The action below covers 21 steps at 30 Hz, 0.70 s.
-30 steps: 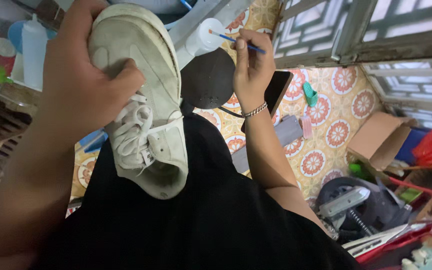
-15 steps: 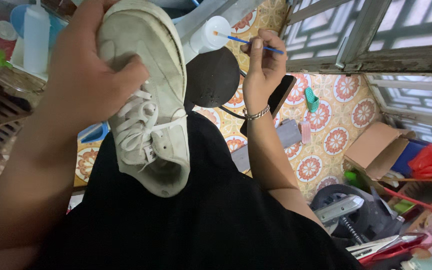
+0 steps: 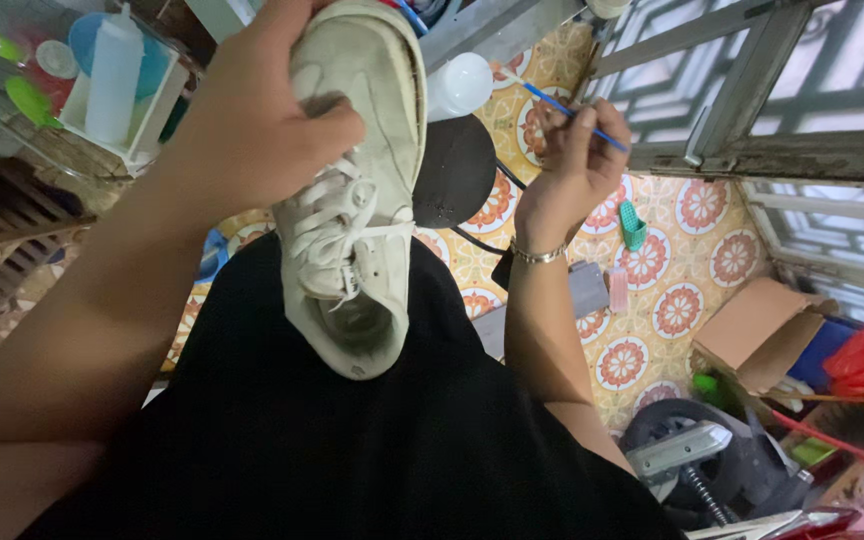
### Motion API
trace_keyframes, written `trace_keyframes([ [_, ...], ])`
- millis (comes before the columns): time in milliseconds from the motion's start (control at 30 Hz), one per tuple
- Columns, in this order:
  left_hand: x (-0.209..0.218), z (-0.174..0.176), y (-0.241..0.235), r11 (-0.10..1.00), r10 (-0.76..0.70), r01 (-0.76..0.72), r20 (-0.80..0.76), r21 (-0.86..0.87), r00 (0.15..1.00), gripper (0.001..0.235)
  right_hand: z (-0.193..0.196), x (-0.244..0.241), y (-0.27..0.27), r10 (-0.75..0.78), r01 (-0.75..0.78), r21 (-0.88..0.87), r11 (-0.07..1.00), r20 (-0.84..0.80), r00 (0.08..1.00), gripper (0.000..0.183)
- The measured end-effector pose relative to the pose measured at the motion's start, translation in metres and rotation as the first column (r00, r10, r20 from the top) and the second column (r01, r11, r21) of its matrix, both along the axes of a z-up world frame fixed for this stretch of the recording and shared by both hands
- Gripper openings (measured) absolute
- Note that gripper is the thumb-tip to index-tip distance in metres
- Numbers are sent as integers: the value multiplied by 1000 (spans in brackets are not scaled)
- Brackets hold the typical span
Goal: The person holds a white sneaker and uses a small brush to apply a cleaning solution to the upper part of the shoe. They repeatedly dip the brush into a small container of liquid and scrub the shoe's surface.
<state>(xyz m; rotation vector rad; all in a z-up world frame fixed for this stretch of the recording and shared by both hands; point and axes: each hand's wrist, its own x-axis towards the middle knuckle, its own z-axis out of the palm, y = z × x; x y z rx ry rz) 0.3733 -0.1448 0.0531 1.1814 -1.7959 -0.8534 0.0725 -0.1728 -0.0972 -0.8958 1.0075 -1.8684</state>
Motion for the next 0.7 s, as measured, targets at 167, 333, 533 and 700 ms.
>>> trace_keyframes([
  [167,-3,-14,-8,998,-16,14,30,62,999,52,47,9,31,-97,98,-126,987,16,995,13],
  [333,-11,-14,-13,998,-46,45,13,46,999,53,87,41,61,-124,67,-307,949,-168,978,9],
  [533,-13,-12,-14,996,-86,86,17,29,996,57,97,60,66,-243,18,-412,911,-500,832,13],
  [700,-13,-9,-13,993,-116,116,21,26,993,55,99,60,69,-241,-67,-428,901,-624,744,13],
])
